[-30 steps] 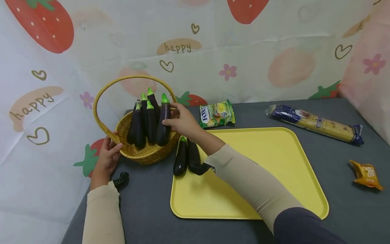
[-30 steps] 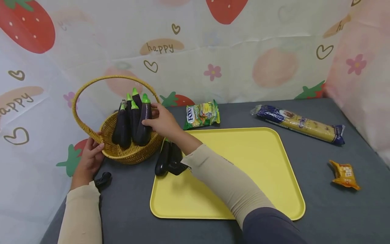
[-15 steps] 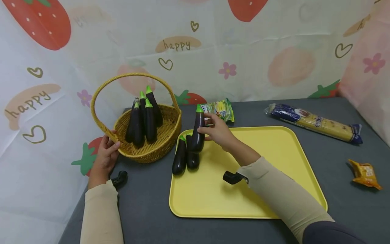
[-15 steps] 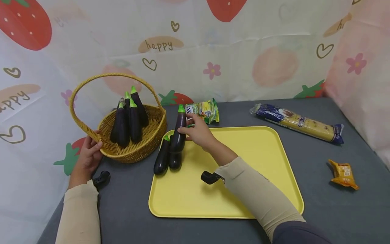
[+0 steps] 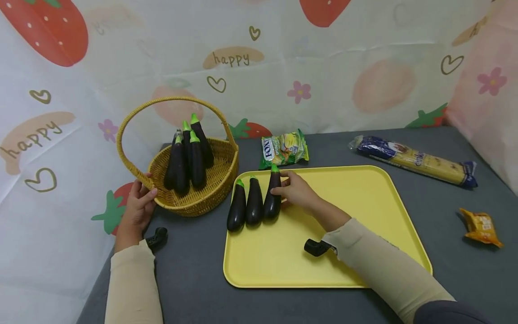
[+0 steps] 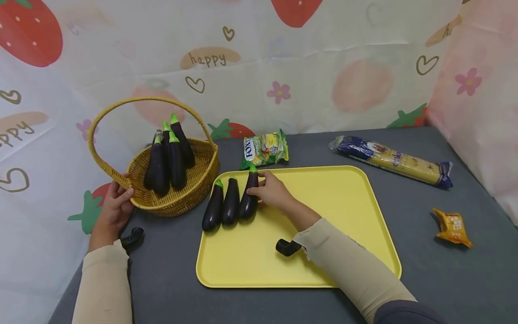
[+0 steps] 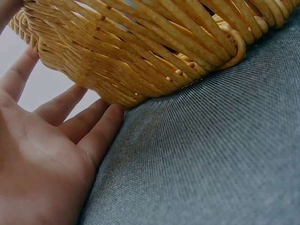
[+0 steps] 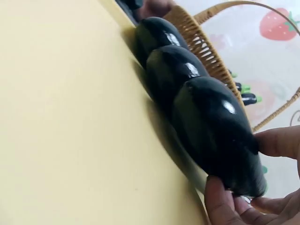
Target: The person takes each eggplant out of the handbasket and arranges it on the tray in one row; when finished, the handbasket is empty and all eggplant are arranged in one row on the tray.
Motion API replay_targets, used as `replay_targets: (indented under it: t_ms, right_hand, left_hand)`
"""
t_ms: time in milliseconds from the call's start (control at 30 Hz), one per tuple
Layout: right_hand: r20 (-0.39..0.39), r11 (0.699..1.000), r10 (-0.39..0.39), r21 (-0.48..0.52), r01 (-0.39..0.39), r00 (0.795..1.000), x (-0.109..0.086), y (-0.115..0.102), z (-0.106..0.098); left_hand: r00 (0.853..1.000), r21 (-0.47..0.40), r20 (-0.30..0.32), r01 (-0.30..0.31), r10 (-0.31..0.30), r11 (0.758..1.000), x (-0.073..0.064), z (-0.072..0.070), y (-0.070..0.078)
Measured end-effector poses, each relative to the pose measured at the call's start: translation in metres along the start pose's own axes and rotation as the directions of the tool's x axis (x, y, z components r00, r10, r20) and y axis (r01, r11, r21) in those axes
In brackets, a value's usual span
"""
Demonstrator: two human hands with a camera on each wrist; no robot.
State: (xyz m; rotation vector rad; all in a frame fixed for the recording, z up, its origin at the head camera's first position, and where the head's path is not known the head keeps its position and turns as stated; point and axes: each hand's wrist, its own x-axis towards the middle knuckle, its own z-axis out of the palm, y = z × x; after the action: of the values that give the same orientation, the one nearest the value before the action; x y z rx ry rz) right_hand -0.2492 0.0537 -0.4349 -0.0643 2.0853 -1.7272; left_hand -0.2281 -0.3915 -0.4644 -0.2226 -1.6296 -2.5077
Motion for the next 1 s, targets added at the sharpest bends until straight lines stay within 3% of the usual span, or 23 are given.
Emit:
replay_targets:
  t_ms: [233, 567, 1000]
  right_hand:
    - [0.005, 0.983, 0.013, -0.184, -0.012, 1.000, -0.007, 0.002, 0.004]
    - [-0.018, 0.905, -0.027, -0.425, 0.017, 0.999, -0.017, 0.002, 0.013]
    - [-0.007, 0.872, -0.030, -0.489, 0.023, 1.000, -0.025, 0.001, 0.016]
  left_hand:
    - [1.000, 0.000, 0.001, -0.004, 0.004, 1.000, 0.001, 0.001, 0.002]
    - [1.000, -0.016, -0.010, -0.003, 0.002, 1.000, 0.000, 0.003, 0.001]
    - [0.999, -0.017, -0.027, 0.020, -0.021, 1.000, 0.000, 0.002, 0.000]
